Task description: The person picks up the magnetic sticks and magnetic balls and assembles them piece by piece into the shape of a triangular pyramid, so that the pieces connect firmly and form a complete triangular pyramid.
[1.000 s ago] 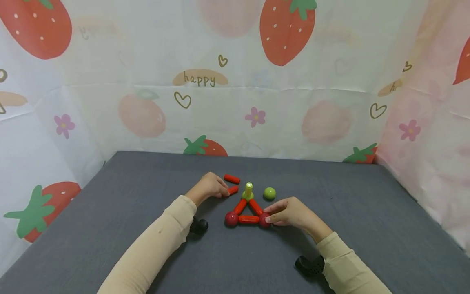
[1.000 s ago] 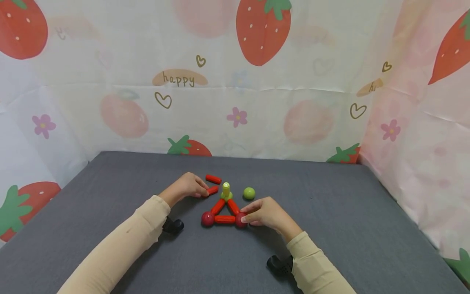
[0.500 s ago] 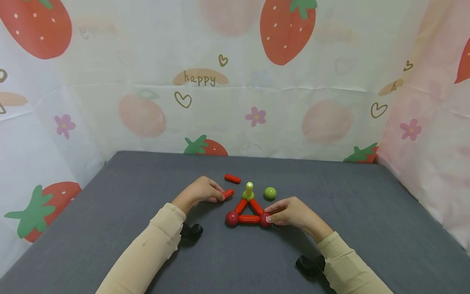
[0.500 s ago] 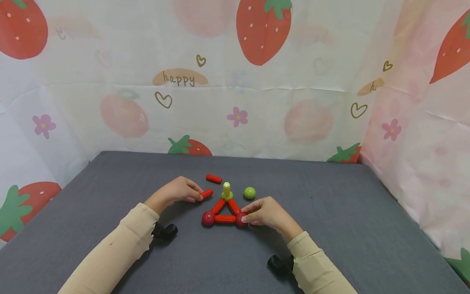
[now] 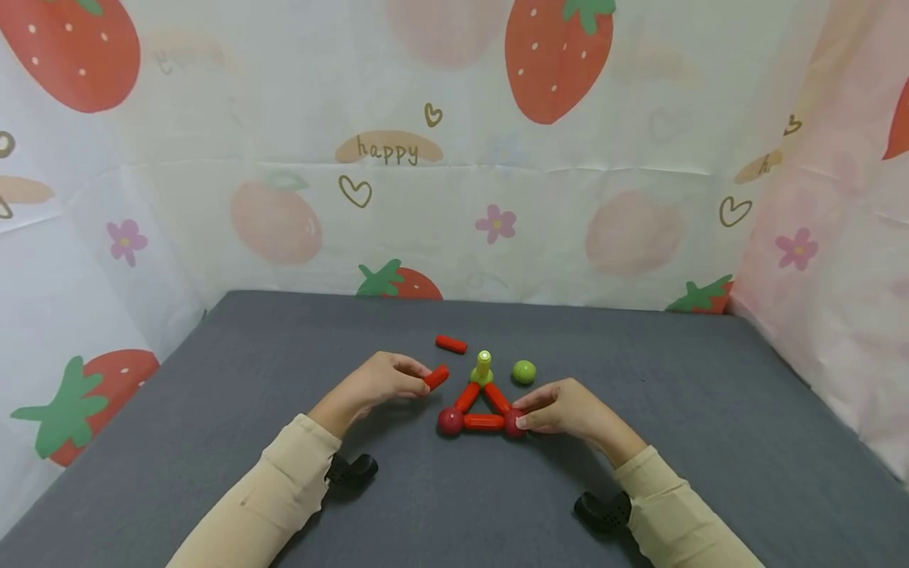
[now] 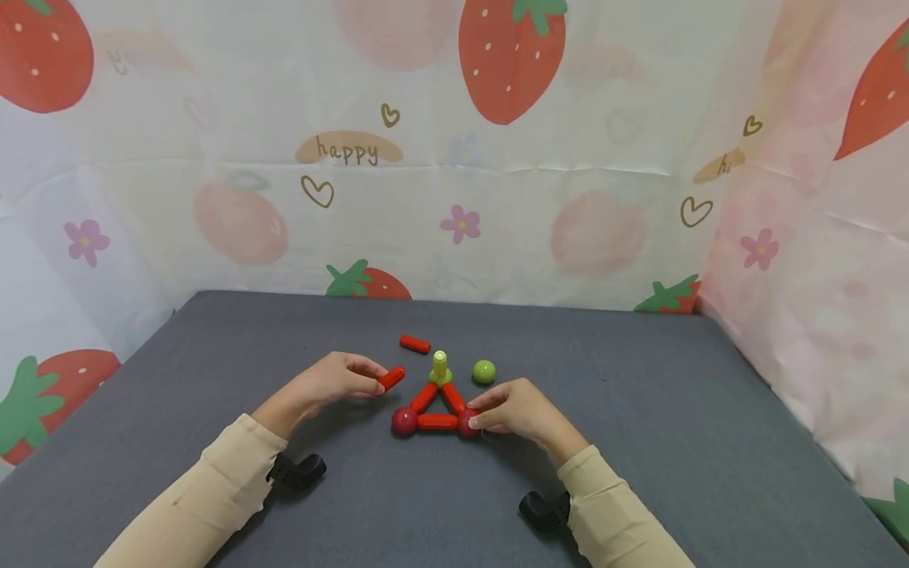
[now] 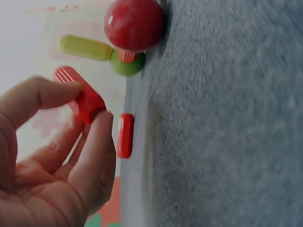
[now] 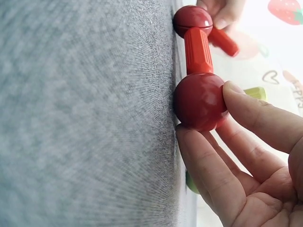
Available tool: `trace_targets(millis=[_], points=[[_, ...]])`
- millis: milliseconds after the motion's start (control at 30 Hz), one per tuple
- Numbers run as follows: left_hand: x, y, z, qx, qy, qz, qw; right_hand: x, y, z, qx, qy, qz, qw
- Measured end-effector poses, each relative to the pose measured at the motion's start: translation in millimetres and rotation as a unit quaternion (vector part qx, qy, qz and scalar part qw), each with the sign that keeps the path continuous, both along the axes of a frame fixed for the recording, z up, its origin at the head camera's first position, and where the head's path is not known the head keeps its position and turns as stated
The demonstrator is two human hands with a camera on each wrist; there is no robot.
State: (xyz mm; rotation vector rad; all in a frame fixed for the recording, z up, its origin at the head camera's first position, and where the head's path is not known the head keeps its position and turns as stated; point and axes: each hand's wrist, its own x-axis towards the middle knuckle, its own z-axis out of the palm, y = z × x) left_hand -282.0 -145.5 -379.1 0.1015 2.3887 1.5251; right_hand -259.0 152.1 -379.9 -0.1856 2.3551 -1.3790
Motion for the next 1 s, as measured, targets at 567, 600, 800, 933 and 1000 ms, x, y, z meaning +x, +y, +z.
trace_targets(millis=[567, 600, 800, 933, 1000], points=[[24.5, 21.7, 1.7, 0.047, 0.054, -0.026, 0.9971, 2.2, -2, 1.8, 0.009, 0.008, 0.001, 0.9999], [25.5, 22.7, 1.6, 0.048, 0.059, -0.027, 0.9968, 2.3, -2, 1.9, 0.007, 0.008, 0.002, 0.9999], [28.2, 28.1, -0.9, 0.041, 0.074, -0.024, 0.9961, 1.4, -3, 0.3, 0.004, 0.008, 0.000, 1.0000], [26.8, 31.8, -3.0, 0.035, 0.077, -0.018, 0.9963, 0.3, -2, -1.3, 0.000, 0.005, -0.004, 1.0000], [25.2, 33.6, -2.6, 0.035, 0.077, -0.019, 0.9963, -0.5, -1, -0.7, -0.001, 0.004, -0.004, 1.0000]])
